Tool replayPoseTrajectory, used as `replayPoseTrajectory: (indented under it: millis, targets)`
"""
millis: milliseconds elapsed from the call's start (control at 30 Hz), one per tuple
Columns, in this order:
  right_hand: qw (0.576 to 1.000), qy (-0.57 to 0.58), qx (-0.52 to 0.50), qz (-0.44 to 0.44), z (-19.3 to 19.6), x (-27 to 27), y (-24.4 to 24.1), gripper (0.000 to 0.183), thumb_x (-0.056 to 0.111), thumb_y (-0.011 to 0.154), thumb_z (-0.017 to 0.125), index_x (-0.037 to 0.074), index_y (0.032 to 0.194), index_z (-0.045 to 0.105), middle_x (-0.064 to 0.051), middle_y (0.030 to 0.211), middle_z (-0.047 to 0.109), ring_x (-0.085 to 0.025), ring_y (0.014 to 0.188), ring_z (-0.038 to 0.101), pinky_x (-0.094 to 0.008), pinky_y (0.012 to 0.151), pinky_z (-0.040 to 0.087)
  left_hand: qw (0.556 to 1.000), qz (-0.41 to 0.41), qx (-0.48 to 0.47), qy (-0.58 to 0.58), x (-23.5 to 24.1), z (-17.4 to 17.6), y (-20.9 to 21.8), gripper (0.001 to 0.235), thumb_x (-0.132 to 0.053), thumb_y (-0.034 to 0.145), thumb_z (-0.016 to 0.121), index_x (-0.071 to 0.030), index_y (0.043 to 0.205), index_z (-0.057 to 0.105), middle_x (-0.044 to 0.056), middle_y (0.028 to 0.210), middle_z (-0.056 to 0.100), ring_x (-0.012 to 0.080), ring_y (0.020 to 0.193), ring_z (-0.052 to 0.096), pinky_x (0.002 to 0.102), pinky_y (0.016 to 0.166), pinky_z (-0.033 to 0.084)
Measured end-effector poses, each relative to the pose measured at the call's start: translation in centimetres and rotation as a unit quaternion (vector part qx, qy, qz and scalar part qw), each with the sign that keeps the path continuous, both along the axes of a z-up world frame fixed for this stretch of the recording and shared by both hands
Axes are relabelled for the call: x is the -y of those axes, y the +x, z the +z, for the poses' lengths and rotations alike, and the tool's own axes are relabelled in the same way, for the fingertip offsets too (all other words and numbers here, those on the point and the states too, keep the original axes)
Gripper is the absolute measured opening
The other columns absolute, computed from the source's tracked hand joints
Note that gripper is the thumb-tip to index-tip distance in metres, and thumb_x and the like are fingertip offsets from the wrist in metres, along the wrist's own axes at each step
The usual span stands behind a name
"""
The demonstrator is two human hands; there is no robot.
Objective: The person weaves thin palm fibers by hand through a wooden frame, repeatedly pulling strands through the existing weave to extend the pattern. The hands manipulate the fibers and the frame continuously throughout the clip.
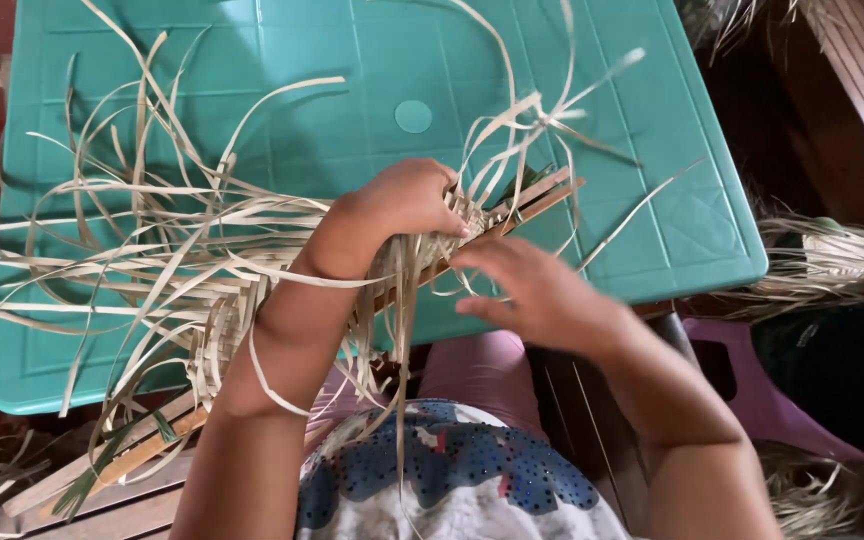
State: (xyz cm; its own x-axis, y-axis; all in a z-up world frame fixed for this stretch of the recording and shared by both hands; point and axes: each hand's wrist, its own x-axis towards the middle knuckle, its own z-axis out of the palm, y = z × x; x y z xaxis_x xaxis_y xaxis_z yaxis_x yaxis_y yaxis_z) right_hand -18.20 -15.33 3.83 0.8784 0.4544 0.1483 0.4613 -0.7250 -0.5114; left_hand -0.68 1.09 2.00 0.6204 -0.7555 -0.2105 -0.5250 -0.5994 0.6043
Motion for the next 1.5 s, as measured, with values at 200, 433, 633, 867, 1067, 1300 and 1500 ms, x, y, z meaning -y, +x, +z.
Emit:
replayPoseTrajectory:
  millis: [200,433,633,867,1067,1300,1500]
  targets:
    - [0.947,-0.238,-0.180,0.119,-0.3,0.5,-7.2,0.053,0.053,0.091,0.069,0.009,0.121,0.065,-0.022,0.129,0.053,-0.050,0.121,0.055,-0.056,0.089,0.056,1.000,-0.012,0.012,0.009,-0.4,1.2,-0.7,0.041,-0.042,0.065,0.085,-0.008,0.082,0.068,0.012,0.082,0.072,0.0387,0.094,0.072,0.050,0.080,0.057]
    - [0.973,0.056,-0.171,-0.147,2.2,2.9,-2.3,0.017,0.027,0.089,0.067,0.009,0.088,0.066,-0.013,0.076,0.069,-0.034,0.069,0.068,-0.045,0.066,0.053,1.000,-0.018,0.013,-0.013,-0.1,0.8,-0.7,0.041,-0.039,0.067,0.087,-0.007,0.082,0.066,0.014,0.082,0.070,0.0418,0.092,0.071,0.050,0.078,0.056]
    - [0.950,0.087,-0.177,-0.243,-2.2,4.7,8.0,0.038,0.051,0.096,0.063,0.016,0.081,0.065,0.001,0.058,0.065,-0.016,0.049,0.064,-0.035,0.054,0.053,0.998,0.004,-0.053,-0.040,0.1,0.8,-0.9,0.040,-0.046,0.074,0.086,-0.009,0.085,0.072,0.008,0.083,0.072,0.0366,0.092,0.072,0.045,0.082,0.056]
    - [0.861,0.403,-0.217,-0.223,0.6,5.3,12.8,0.018,0.018,0.093,0.075,0.010,0.081,0.064,-0.003,0.064,0.060,-0.011,0.047,0.057,-0.021,0.039,0.040,0.992,0.033,-0.078,-0.094,0.8,-1.7,0.2,0.036,-0.040,0.078,0.074,-0.006,0.070,0.066,0.012,0.063,0.058,0.0361,0.070,0.064,0.044,0.064,0.049]
    - [0.821,0.446,-0.171,-0.312,3.1,8.6,16.1,0.009,0.015,0.102,0.064,0.009,0.098,0.069,-0.001,0.079,0.069,-0.009,0.064,0.065,-0.021,0.060,0.057,0.992,0.042,-0.112,-0.030,0.7,0.7,-0.5,0.017,-0.028,0.080,0.072,-0.016,0.069,0.066,-0.002,0.067,0.064,0.0140,0.068,0.056,0.034,0.063,0.038]
    - [0.956,0.168,-0.117,-0.211,-0.9,7.3,9.1,0.017,0.024,0.103,0.064,0.011,0.112,0.068,-0.006,0.083,0.071,-0.020,0.077,0.069,-0.038,0.068,0.057,0.985,0.050,-0.110,-0.126,0.2,-0.4,-0.3,0.040,-0.034,0.080,0.075,-0.014,0.056,0.051,0.001,0.051,0.041,0.0241,0.052,0.052,0.039,0.058,0.044]
    - [0.989,0.067,0.052,-0.125,-4.0,3.8,3.1,0.034,0.032,0.091,0.077,0.014,0.119,0.073,-0.009,0.101,0.067,-0.033,0.100,0.065,-0.048,0.090,0.051,0.984,0.058,-0.112,-0.124,0.9,-2.6,0.1,0.042,-0.038,0.087,0.072,-0.016,0.057,0.052,0.000,0.053,0.048,0.0233,0.056,0.057,0.043,0.060,0.046]
